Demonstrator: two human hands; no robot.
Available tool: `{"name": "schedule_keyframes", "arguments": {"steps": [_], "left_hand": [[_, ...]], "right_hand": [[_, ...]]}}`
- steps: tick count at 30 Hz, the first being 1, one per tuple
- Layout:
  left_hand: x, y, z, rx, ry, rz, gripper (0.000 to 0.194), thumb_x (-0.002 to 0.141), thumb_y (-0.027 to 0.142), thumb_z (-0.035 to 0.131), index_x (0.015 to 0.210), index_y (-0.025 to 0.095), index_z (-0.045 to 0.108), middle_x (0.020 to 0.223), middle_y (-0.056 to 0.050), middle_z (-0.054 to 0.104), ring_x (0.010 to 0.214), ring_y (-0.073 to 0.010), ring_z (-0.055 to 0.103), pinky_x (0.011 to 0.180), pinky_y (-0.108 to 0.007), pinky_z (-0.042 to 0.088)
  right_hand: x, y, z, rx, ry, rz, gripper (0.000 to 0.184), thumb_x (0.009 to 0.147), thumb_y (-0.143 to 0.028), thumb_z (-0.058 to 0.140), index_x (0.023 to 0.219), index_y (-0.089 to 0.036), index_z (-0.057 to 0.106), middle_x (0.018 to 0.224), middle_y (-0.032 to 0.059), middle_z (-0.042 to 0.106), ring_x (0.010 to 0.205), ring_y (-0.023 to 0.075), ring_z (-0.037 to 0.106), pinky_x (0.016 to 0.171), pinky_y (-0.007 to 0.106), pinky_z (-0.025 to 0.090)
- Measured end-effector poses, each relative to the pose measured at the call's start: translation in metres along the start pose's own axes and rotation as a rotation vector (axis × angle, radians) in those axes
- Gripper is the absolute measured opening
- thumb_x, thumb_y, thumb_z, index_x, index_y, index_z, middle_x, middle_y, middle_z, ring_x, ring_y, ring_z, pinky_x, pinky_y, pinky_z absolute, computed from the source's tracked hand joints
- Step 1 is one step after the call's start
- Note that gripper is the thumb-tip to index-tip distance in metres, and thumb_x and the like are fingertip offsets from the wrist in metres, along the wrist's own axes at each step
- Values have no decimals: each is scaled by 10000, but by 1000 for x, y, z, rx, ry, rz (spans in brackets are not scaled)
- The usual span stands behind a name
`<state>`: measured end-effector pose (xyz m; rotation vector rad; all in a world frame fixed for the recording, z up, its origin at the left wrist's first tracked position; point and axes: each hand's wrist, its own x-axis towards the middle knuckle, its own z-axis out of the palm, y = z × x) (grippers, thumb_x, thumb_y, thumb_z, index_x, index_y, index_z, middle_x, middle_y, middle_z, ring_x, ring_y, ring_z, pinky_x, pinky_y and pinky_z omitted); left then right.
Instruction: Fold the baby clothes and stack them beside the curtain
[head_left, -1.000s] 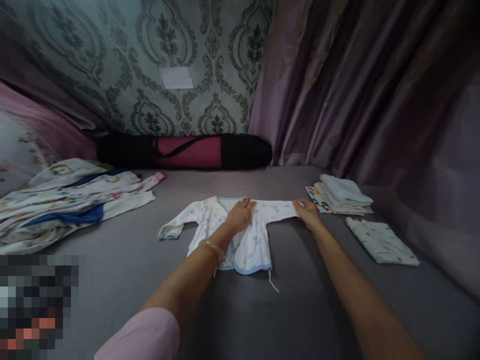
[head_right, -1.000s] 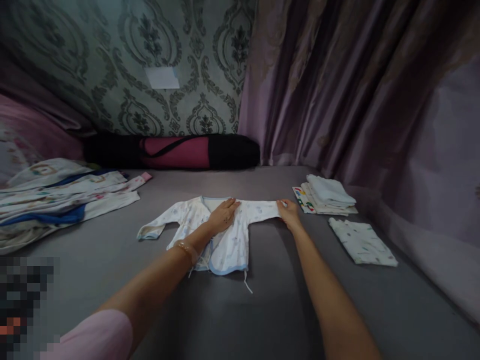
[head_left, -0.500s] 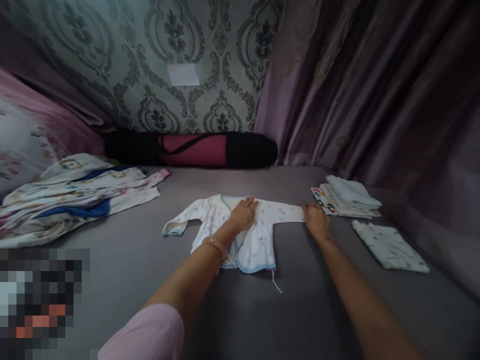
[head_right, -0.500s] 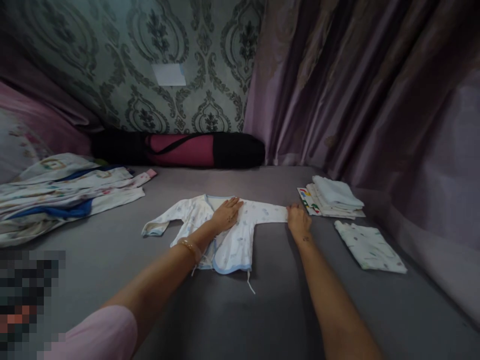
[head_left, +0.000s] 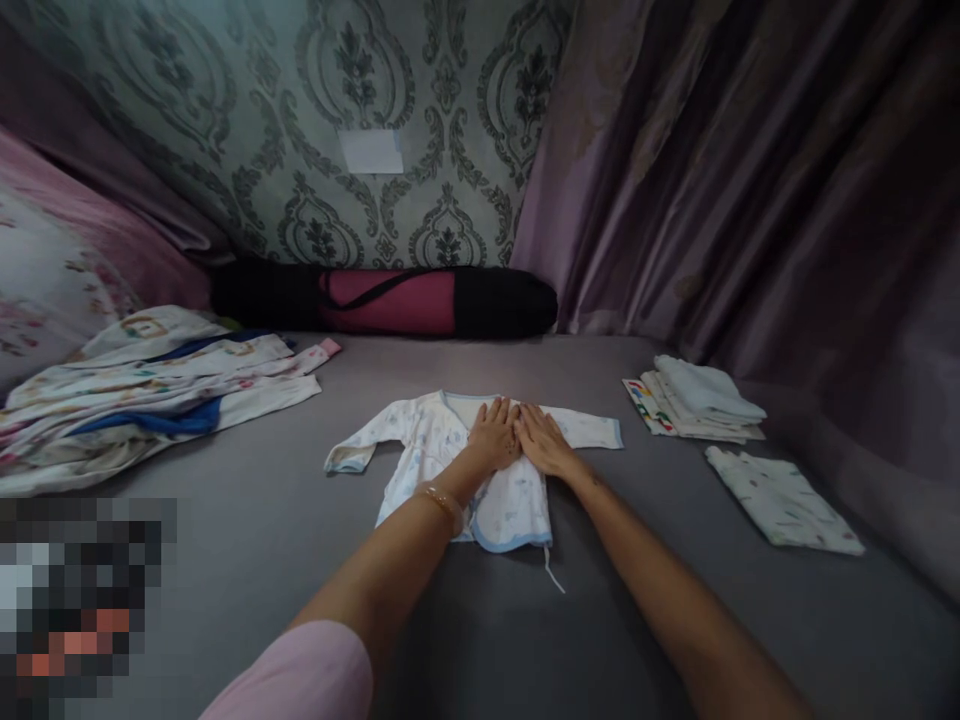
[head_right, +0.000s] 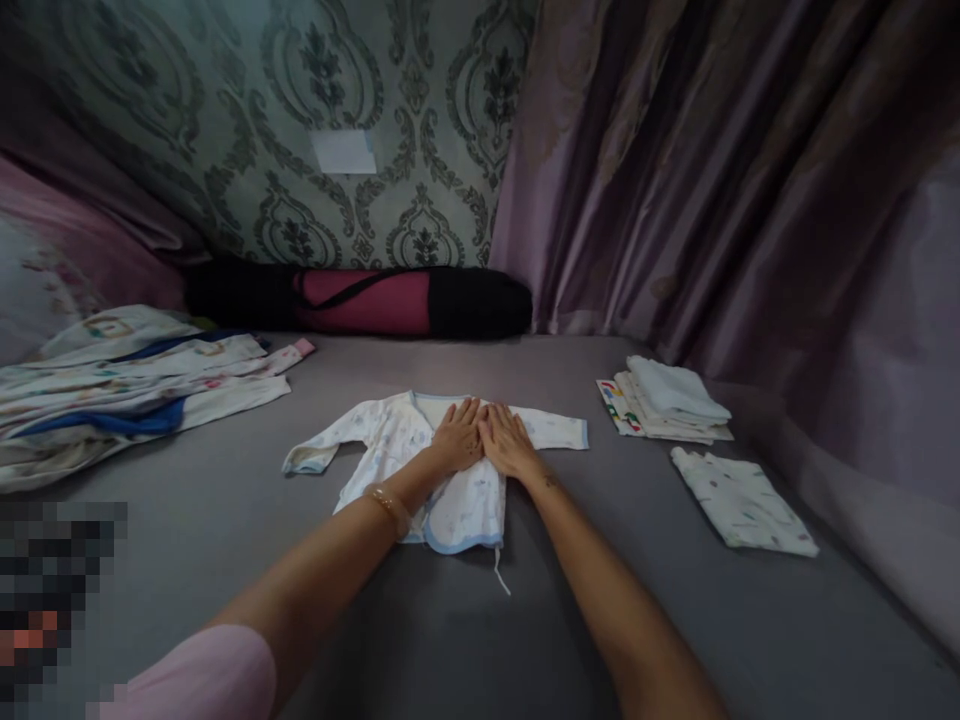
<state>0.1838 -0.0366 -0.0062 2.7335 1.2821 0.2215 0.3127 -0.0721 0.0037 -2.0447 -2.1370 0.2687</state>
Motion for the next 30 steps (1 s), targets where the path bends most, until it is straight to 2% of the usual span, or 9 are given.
{"name": "schedule_keyframes", "arguments": {"steps": [3, 8, 16, 21, 23, 25, 26, 28, 30], "left_hand": [[1, -2, 4, -2, -16, -12, 594, 940, 364, 289, 1468, 92, 290, 1538, -169, 260, 1431, -310, 195, 1147, -503, 169], [2, -2, 6, -33, 10, -26, 661, 953, 509, 231, 1463, 94, 300, 1533, -175, 270, 1430, -310, 199, 1151, -501, 166], [1, -1, 2, -47, -17, -32, 647, 952, 508, 244, 1461, 113, 301, 1540, -163, 259, 1435, -303, 184, 1152, -504, 165], [7, -1, 3, -66, -54, -24, 669, 953, 518, 231, 1466, 91, 278, 1550, -179, 214, 1441, -317, 152, 1151, -514, 145], [11, -4, -6, -114, -134, -1, 685, 947, 544, 242, 1467, 99, 263, 1550, -188, 205, 1439, -320, 157, 1138, -525, 166], [8, -14, -25, -177, -148, 34, 674, 948, 551, 245, 1465, 119, 261, 1540, -183, 244, 1433, -301, 195, 1132, -509, 195], [3, -22, -36, -204, -109, 51, 655, 952, 541, 252, 1458, 126, 274, 1529, -177, 279, 1425, -285, 228, 1132, -486, 210], [-17, -46, -60, -237, 50, 61, 588, 960, 485, 299, 1426, 128, 335, 1491, -164, 364, 1388, -252, 318, 1125, -415, 253], [-47, -79, -79, -249, 177, 0, 525, 935, 417, 404, 1358, 107, 425, 1413, -174, 465, 1314, -242, 426, 1093, -363, 312]], "right_hand": [[-4, 6, 6, -7, -28, 49, 639, 983, -442, 137, 1485, -66, 257, 1552, 143, 225, 1441, 224, 148, 1164, 385, 102], [-17, 33, -3, -92, -47, 164, 672, 978, -442, 146, 1484, -6, 219, 1556, 167, 189, 1442, 265, 124, 1164, 425, 89], [-42, 84, -18, -188, -19, 323, 657, 968, -413, 166, 1476, -2, 232, 1540, 185, 236, 1428, 286, 173, 1153, 449, 125], [-47, 105, -16, -225, 20, 370, 635, 957, -363, 163, 1461, 12, 259, 1531, 187, 258, 1414, 304, 207, 1137, 449, 187], [-45, 108, -16, -236, 22, 369, 628, 954, -358, 177, 1454, 7, 276, 1526, 191, 268, 1408, 306, 223, 1133, 452, 199], [-41, 109, -19, -223, -3, 390, 616, 950, -359, 195, 1452, -17, 297, 1524, 191, 275, 1399, 308, 248, 1120, 471, 226], [-39, 108, -23, -211, -29, 410, 607, 947, -360, 210, 1449, -34, 312, 1521, 192, 280, 1394, 310, 263, 1111, 487, 241], [-33, 104, -31, -205, -61, 452, 586, 937, -355, 261, 1437, -62, 350, 1510, 199, 299, 1380, 322, 296, 1093, 530, 251], [-25, 90, -38, -222, -9, 429, 560, 926, -321, 310, 1418, -63, 385, 1493, 212, 326, 1367, 332, 317, 1092, 547, 238]]}}
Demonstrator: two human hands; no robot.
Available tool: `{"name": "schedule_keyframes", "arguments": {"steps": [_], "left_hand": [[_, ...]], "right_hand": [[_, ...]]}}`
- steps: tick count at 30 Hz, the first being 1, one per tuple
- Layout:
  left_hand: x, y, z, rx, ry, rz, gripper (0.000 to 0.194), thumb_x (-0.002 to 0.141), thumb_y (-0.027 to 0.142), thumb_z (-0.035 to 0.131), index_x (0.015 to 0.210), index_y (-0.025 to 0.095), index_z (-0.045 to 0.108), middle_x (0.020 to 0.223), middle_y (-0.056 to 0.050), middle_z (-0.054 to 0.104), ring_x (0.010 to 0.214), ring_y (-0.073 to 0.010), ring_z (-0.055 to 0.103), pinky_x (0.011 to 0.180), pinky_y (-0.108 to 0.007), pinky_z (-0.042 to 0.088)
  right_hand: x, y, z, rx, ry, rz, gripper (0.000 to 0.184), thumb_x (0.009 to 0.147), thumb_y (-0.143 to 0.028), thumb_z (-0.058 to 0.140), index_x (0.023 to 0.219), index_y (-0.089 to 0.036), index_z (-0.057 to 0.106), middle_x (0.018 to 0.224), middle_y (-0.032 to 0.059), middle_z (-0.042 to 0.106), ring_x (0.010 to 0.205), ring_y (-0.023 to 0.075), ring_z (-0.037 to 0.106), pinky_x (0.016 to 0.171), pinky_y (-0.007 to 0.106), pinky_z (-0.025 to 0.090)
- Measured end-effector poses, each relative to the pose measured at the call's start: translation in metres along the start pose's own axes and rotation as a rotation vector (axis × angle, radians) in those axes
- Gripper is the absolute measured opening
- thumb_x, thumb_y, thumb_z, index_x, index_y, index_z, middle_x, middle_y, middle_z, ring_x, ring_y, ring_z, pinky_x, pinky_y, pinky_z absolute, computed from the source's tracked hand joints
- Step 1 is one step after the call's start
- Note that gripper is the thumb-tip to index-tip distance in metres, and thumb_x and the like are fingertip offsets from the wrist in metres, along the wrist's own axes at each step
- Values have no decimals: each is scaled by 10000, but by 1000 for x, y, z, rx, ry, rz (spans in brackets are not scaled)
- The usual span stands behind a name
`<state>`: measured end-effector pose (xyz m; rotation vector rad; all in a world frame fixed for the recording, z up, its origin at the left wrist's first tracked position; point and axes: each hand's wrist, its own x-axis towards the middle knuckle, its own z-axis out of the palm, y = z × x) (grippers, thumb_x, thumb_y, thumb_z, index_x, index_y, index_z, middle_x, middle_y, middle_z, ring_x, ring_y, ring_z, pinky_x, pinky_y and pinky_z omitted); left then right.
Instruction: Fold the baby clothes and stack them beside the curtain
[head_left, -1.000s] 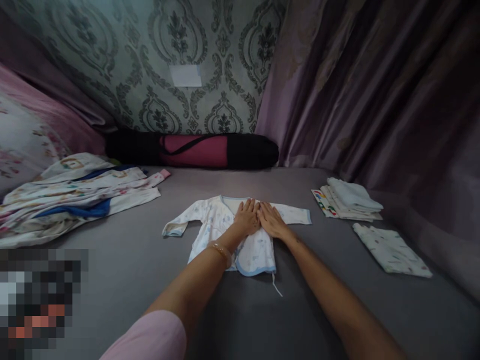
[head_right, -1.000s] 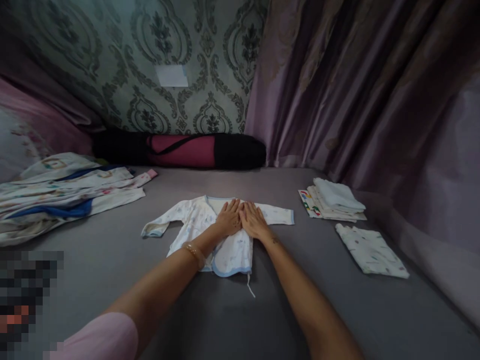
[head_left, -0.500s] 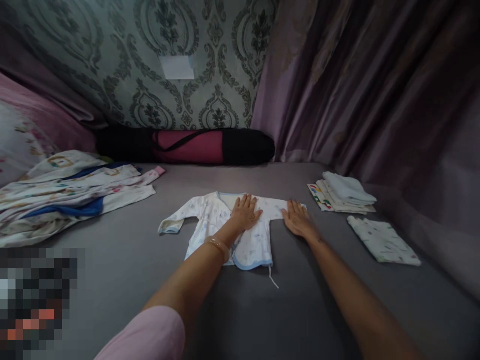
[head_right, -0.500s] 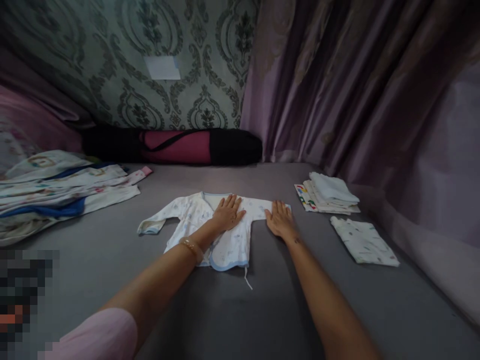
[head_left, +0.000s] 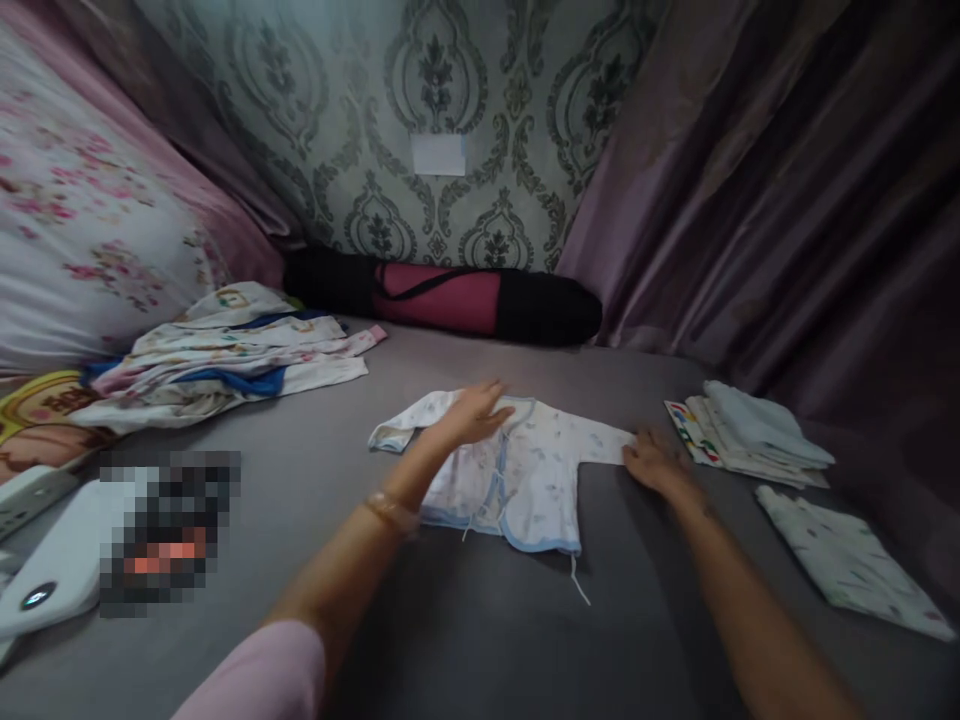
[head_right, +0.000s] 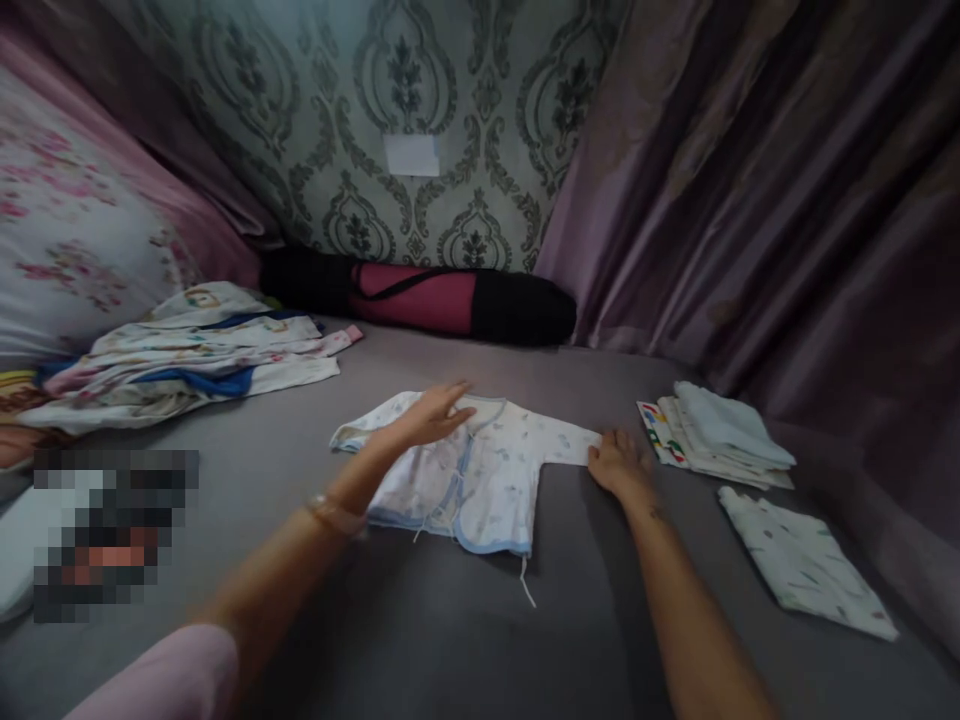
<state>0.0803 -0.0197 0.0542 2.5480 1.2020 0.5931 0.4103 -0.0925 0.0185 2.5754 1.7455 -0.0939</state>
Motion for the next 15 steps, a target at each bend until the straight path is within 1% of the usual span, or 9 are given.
{"name": "schedule_keyframes", "arguments": {"steps": [2, 3, 5, 6, 7, 9, 11, 13, 15], "left_hand": [[-31, -32, -26, -1, 77, -151, 441, 906, 358, 457, 1271, 115, 505, 1282, -158, 578, 1191, -240, 536, 1022, -350, 392], [-47, -48, -36, 7, 101, -252, 421, 898, 353, 465, 1245, 122, 523, 1222, -150, 611, 1143, -244, 564, 989, -355, 417], [-74, -74, -50, 26, 95, -501, 436, 850, 380, 535, 1195, 113, 547, 1096, -151, 651, 1032, -263, 612, 892, -358, 468], [-85, -83, -54, 13, 81, -603, 459, 821, 402, 570, 1174, 109, 555, 1066, -151, 656, 992, -264, 625, 844, -343, 482], [-94, -90, -57, -10, 59, -684, 490, 790, 431, 603, 1154, 106, 560, 1040, -147, 659, 949, -260, 635, 796, -324, 488], [-106, -96, -58, -57, 16, -761, 529, 739, 494, 639, 1098, 112, 577, 998, -125, 665, 881, -241, 641, 720, -286, 479], [-112, -98, -55, -55, -15, -773, 507, 712, 533, 645, 1008, 124, 600, 928, -94, 669, 829, -225, 631, 668, -267, 454], [-114, -99, -49, -5, -4, -770, 427, 714, 515, 640, 915, 139, 613, 871, -76, 663, 813, -221, 614, 648, -262, 428], [-114, -101, -43, 31, 17, -752, 320, 738, 455, 624, 844, 152, 616, 850, -74, 656, 818, -218, 598, 650, -263, 409]], "right_hand": [[0, -28, -9, 47, 118, -125, 525, 922, -253, 319, 1400, -58, 413, 1465, 209, 377, 1349, 308, 355, 1100, 488, 249], [-1, -48, -12, 104, 161, -219, 505, 922, -217, 309, 1387, -62, 434, 1440, 196, 421, 1329, 278, 388, 1094, 425, 277], [-3, -97, -17, 251, 158, -416, 463, 917, -162, 304, 1326, -114, 516, 1353, 142, 536, 1254, 212, 476, 1052, 313, 331], [-4, -123, -19, 310, 132, -486, 437, 923, -167, 310, 1281, -142, 561, 1296, 113, 588, 1208, 197, 515, 1026, 284, 351], [-5, -149, -20, 350, 90, -508, 411, 930, -183, 322, 1234, -160, 598, 1244, 97, 625, 1158, 192, 552, 992, 266, 375], [-8, -194, -22, 376, 20, -476, 371, 945, -233, 345, 1156, -190, 647, 1163, 89, 668, 1093, 206, 594, 923, 266, 412], [-8, -225, -22, 357, -26, -384, 340, 946, -259, 371, 1091, -210, 674, 1111, 94, 687, 1061, 224, 613, 873, 278, 431], [-5, -242, -21, 353, -39, -282, 316, 937, -266, 398, 1078, -217, 677, 1114, 106, 682, 1072, 237, 613, 858, 290, 438], [1, -251, -19, 365, -36, -214, 312, 929, -286, 418, 1099, -206, 668, 1138, 127, 669, 1090, 250, 608, 862, 305, 443]]}}
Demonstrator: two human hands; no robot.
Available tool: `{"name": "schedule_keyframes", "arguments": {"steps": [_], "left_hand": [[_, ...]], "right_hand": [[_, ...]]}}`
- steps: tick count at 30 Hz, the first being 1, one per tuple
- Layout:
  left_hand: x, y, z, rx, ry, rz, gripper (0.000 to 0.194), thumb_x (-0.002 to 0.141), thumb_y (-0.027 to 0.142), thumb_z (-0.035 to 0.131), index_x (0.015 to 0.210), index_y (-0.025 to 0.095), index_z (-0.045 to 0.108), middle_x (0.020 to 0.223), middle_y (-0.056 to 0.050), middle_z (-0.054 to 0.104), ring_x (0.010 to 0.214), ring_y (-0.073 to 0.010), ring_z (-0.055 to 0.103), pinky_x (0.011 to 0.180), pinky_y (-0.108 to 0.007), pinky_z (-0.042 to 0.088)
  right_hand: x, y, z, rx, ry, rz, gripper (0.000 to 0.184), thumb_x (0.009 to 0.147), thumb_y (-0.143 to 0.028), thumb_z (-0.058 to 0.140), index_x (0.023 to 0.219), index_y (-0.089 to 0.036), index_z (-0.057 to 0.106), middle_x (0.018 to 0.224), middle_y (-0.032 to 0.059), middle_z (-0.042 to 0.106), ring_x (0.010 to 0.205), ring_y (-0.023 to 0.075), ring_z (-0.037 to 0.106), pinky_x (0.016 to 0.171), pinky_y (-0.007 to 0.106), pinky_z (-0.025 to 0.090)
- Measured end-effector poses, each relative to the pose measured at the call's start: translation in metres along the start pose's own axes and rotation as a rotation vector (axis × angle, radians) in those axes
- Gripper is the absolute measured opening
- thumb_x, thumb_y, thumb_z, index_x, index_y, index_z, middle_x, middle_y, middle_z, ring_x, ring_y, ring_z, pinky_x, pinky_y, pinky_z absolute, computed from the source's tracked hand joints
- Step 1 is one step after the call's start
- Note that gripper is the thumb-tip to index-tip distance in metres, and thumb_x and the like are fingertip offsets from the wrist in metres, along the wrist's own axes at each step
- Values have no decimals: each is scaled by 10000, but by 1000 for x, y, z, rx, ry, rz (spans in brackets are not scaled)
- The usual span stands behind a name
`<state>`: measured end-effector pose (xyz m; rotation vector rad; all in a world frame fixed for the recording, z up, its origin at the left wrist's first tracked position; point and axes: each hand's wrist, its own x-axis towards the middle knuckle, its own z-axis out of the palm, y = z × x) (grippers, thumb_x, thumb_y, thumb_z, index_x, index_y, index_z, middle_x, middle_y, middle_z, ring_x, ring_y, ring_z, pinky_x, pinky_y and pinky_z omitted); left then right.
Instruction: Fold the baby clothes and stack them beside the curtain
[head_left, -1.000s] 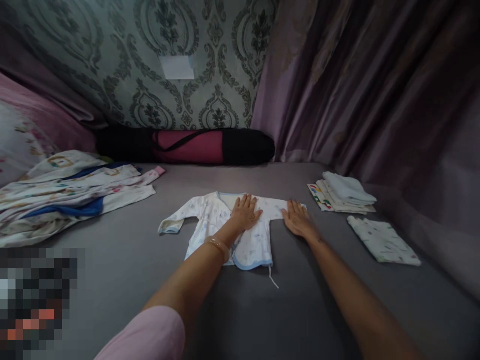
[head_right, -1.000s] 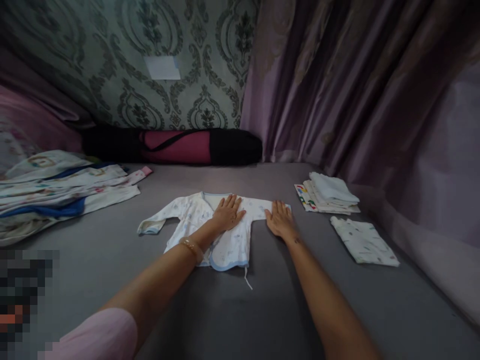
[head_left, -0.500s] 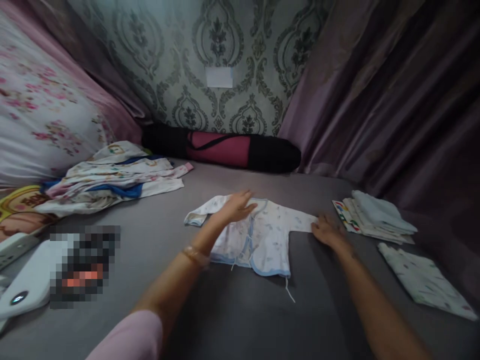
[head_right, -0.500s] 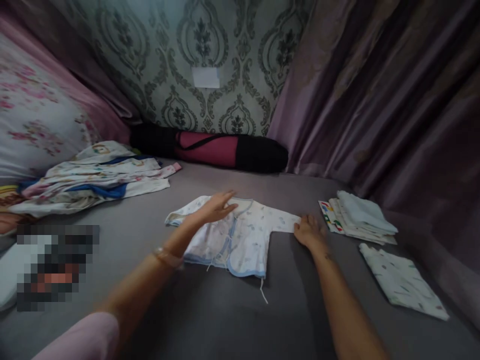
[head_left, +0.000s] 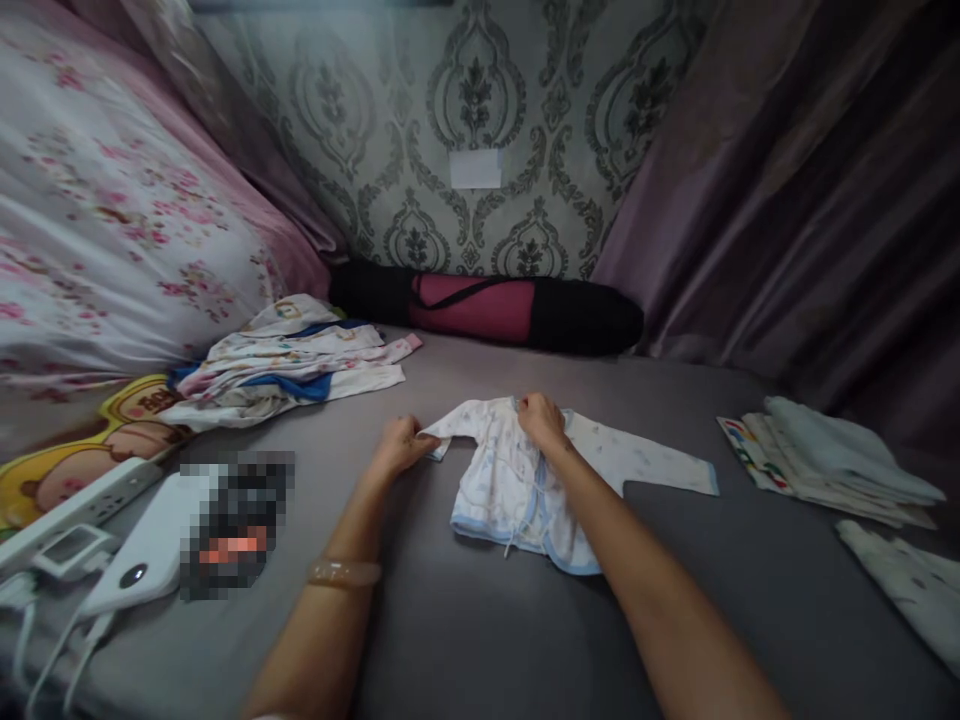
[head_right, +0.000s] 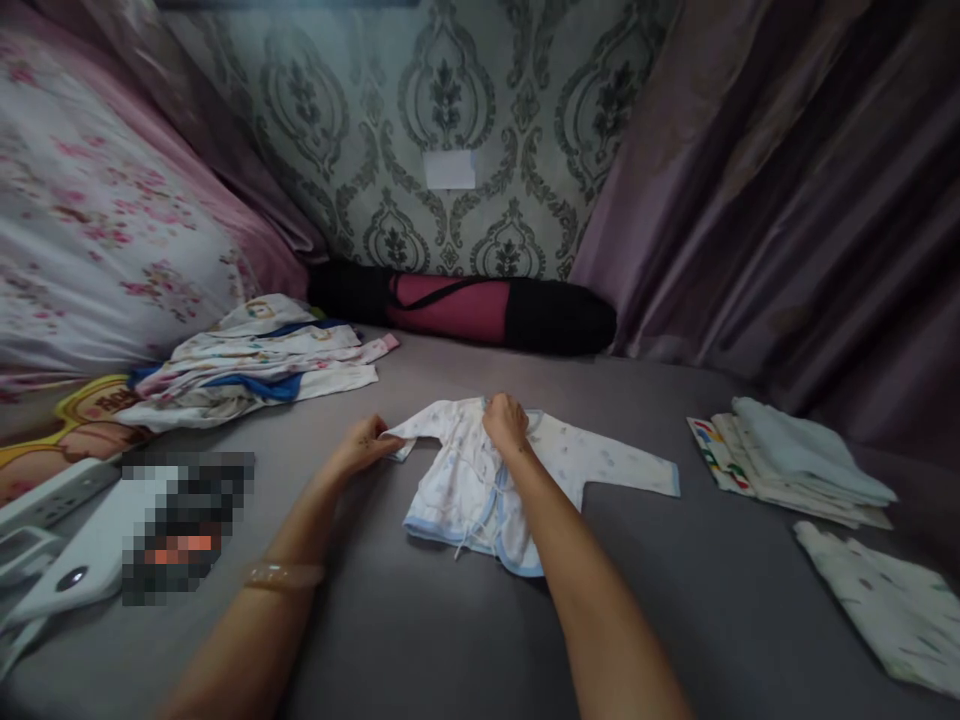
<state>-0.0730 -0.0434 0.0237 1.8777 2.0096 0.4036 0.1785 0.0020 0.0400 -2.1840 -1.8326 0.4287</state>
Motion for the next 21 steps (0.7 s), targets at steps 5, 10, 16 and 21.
{"name": "schedule_keyframes", "arguments": {"steps": [5, 10, 16, 21], "left_hand": [[0, 5, 5, -4, 84, 118, 92, 798, 210, 518, 843, 178, 592, 869, -63, 642, 855, -202, 575, 716, -271, 406], [-7, 14, -8, 69, 369, 221, 268, 763, 58, 438, 953, 210, 551, 976, -67, 618, 994, -228, 542, 853, -334, 398], [-1, -6, -8, 139, 331, 228, 278, 761, 29, 426, 839, 218, 614, 1088, -64, 632, 1046, -250, 515, 870, -373, 386], [3, -15, -8, 170, 194, 187, 288, 764, 40, 426, 772, 206, 661, 1059, -75, 652, 1042, -261, 517, 862, -386, 391]], "right_hand": [[19, -8, 8, 14, -11, 67, 392, 894, -436, 460, 1054, -164, 692, 1102, 164, 681, 1048, 284, 633, 824, 336, 477], [36, -12, 17, 25, -12, 92, 369, 856, -408, 500, 1021, -151, 707, 1063, 170, 697, 1003, 285, 653, 777, 328, 494], [37, -8, 26, 8, 45, 72, 309, 888, -288, 459, 1045, -144, 683, 1040, 154, 694, 979, 253, 654, 766, 292, 479], [22, -11, 39, -62, 179, 36, 298, 940, -254, 414, 1116, -116, 610, 1123, 165, 637, 1069, 246, 594, 869, 293, 424]]}}
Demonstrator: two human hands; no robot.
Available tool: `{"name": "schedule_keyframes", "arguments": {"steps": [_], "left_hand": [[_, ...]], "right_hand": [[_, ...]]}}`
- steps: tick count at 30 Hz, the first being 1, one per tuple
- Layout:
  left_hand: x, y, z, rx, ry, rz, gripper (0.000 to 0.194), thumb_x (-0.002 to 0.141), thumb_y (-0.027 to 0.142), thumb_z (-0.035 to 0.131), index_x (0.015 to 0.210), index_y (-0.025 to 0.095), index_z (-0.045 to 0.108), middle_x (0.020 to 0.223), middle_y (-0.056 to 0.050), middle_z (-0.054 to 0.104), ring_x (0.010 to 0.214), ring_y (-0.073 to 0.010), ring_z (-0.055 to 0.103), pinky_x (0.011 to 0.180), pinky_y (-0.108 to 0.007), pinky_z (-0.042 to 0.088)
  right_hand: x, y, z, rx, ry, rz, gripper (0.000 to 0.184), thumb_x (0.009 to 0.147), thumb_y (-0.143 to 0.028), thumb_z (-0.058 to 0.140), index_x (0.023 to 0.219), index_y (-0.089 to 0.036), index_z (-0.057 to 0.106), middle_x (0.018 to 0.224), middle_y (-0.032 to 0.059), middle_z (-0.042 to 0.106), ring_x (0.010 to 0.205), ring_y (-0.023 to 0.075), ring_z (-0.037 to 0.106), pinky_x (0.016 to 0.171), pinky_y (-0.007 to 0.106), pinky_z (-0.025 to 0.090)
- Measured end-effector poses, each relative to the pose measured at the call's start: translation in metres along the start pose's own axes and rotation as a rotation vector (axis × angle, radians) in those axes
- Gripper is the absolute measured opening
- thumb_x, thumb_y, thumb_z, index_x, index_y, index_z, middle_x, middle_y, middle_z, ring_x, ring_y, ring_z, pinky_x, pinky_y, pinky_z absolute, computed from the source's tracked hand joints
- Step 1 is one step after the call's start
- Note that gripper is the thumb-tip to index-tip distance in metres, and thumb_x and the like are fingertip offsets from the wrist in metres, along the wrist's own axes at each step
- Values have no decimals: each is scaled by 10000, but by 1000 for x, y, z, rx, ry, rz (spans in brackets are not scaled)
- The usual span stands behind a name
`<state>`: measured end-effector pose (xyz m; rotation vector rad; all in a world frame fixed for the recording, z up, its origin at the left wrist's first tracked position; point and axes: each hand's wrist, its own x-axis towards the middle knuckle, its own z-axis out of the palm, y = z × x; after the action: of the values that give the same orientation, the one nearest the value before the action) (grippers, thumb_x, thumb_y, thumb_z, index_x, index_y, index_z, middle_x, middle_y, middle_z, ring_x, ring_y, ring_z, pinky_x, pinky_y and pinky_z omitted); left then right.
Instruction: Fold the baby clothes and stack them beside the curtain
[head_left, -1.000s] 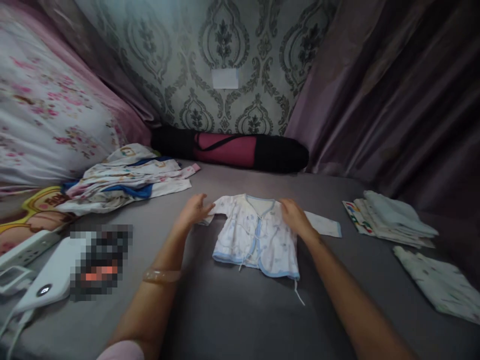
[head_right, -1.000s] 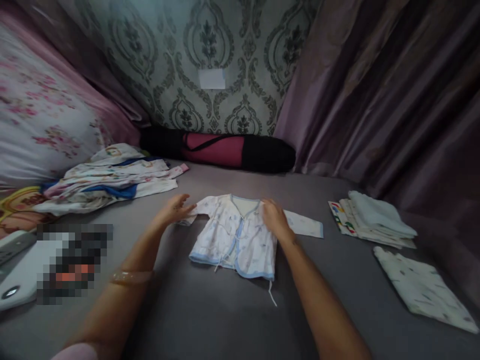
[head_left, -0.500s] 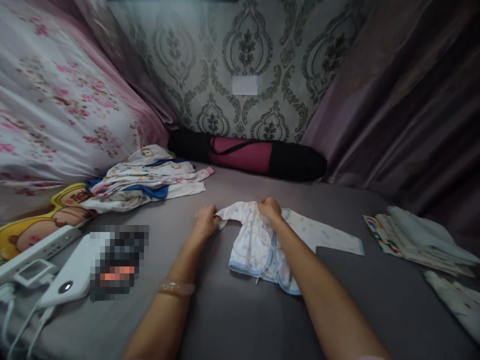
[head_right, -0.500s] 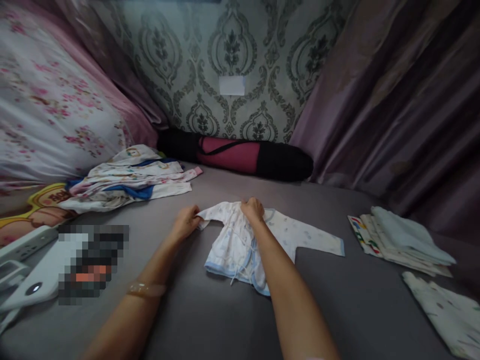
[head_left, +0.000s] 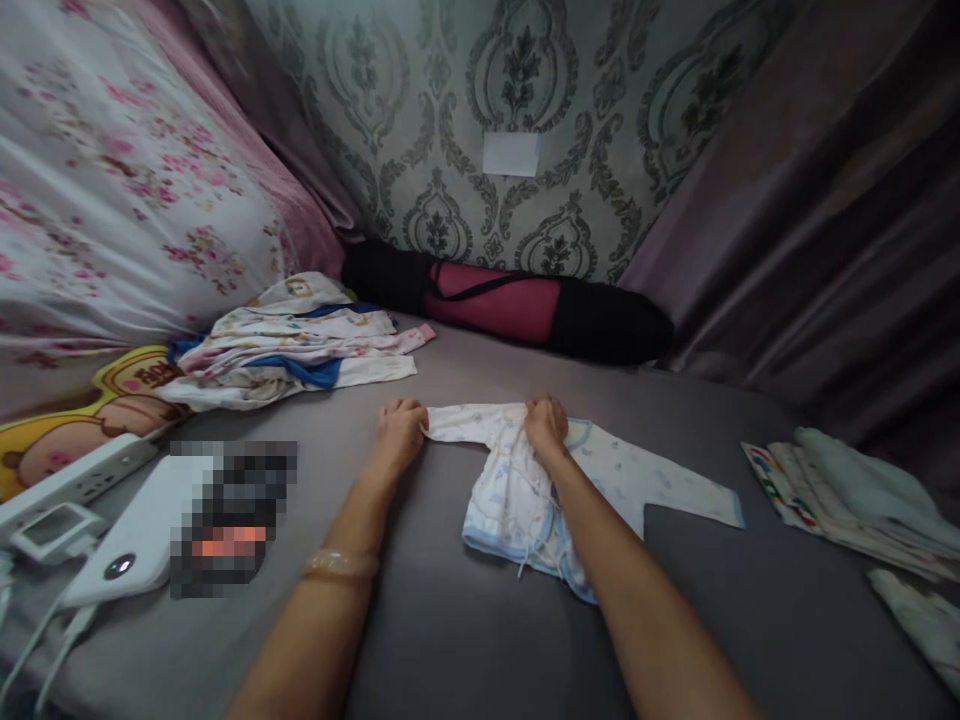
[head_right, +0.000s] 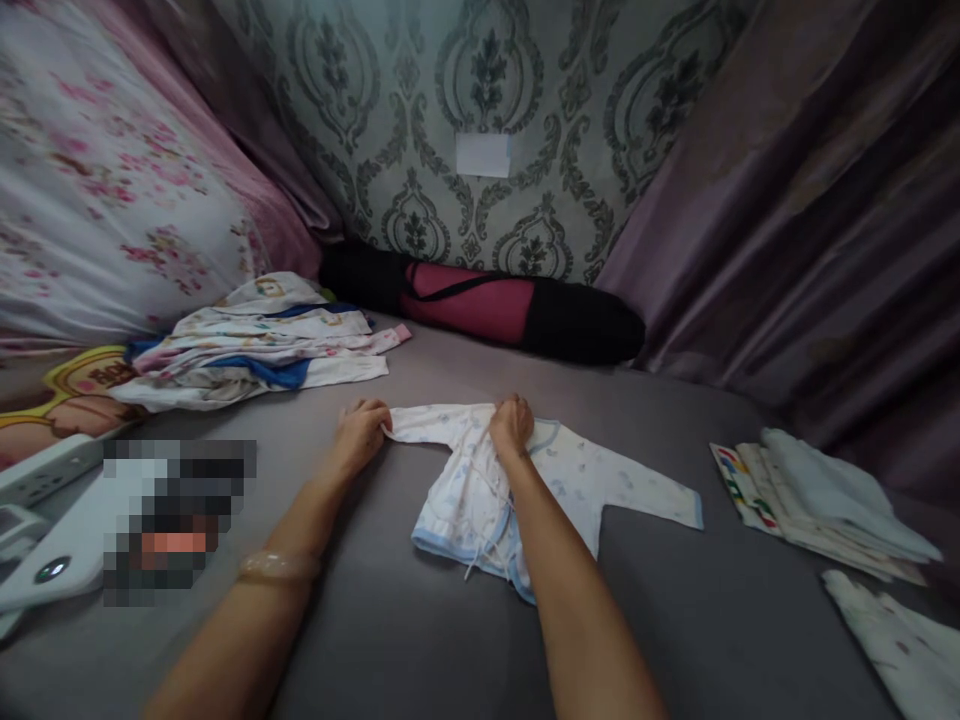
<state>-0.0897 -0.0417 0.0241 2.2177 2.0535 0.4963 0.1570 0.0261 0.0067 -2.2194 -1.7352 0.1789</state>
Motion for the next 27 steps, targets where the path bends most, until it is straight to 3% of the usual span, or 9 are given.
{"name": "schedule_keyframes", "arguments": {"steps": [3, 5, 8, 11, 13, 16, 21, 24, 27], "left_hand": [[4, -10, -1, -107, -74, -12, 325, 731, 40, 418, 805, 211, 684, 1079, -58, 654, 1046, -254, 534, 904, -394, 394], [8, -19, 1, -256, -103, -47, 386, 723, 36, 386, 883, 211, 691, 1061, -43, 669, 1028, -228, 558, 914, -366, 413], [14, -28, 7, -420, -47, -172, 422, 793, 81, 346, 1071, 175, 649, 1066, -53, 676, 982, -181, 593, 887, -296, 445], [14, -23, 13, -292, 9, -253, 351, 879, 289, 419, 1129, 164, 632, 1118, -102, 651, 1023, -225, 581, 892, -337, 438], [13, -15, 14, -158, -6, -233, 377, 865, 413, 478, 1120, 189, 643, 1144, -122, 629, 1073, -285, 549, 909, -409, 413], [14, -7, 14, -104, -47, -245, 384, 846, 447, 500, 1102, 199, 644, 1131, -128, 627, 1085, -318, 532, 905, -448, 386], [31, -11, 9, -376, -125, -353, 217, 744, 343, 574, 843, 166, 651, 752, -45, 629, 806, -232, 585, 725, -312, 406], [43, -14, 9, -569, -49, -323, 223, 753, 365, 544, 768, 150, 602, 628, 9, 535, 646, -166, 530, 590, -244, 375], [53, -14, 8, -563, 67, -322, 244, 803, 359, 484, 815, 143, 596, 686, -7, 563, 678, -165, 537, 593, -241, 388]], "right_hand": [[-7, -1, 0, -90, 87, -85, 278, 955, -223, 389, 1094, -97, 594, 1111, 169, 622, 1068, 254, 575, 884, 305, 398], [-9, -1, -7, -132, 42, -128, 268, 953, -199, 388, 1089, -92, 592, 1084, 168, 626, 1026, 254, 585, 849, 307, 401], [-11, -2, -22, -165, -14, -192, 291, 925, -99, 364, 1111, -110, 588, 1099, 160, 618, 1035, 247, 567, 846, 309, 382], [-16, -4, -29, -164, 4, -370, 358, 900, -32, 323, 1089, -150, 603, 1119, 126, 605, 1069, 228, 526, 889, 301, 351], [-22, -4, -25, -149, -34, -469, 332, 899, -48, 345, 1054, -152, 619, 1083, 110, 609, 1035, 217, 526, 887, 287, 353], [-30, -2, -12, -167, -25, -450, 288, 880, -53, 387, 1036, -106, 623, 1064, 139, 600, 1022, 238, 511, 892, 302, 350], [-40, 7, 0, -161, 83, -436, 306, 881, -40, 372, 1070, -85, 608, 1089, 159, 587, 1000, 258, 493, 882, 330, 354], [-42, 12, 2, -94, 97, -493, 373, 892, -57, 386, 1211, -127, 566, 1202, 134, 567, 1046, 241, 483, 903, 316, 353], [-45, 13, 4, -64, 125, -507, 377, 939, -169, 388, 1287, -134, 528, 1295, 125, 535, 1137, 247, 449, 956, 330, 337]]}}
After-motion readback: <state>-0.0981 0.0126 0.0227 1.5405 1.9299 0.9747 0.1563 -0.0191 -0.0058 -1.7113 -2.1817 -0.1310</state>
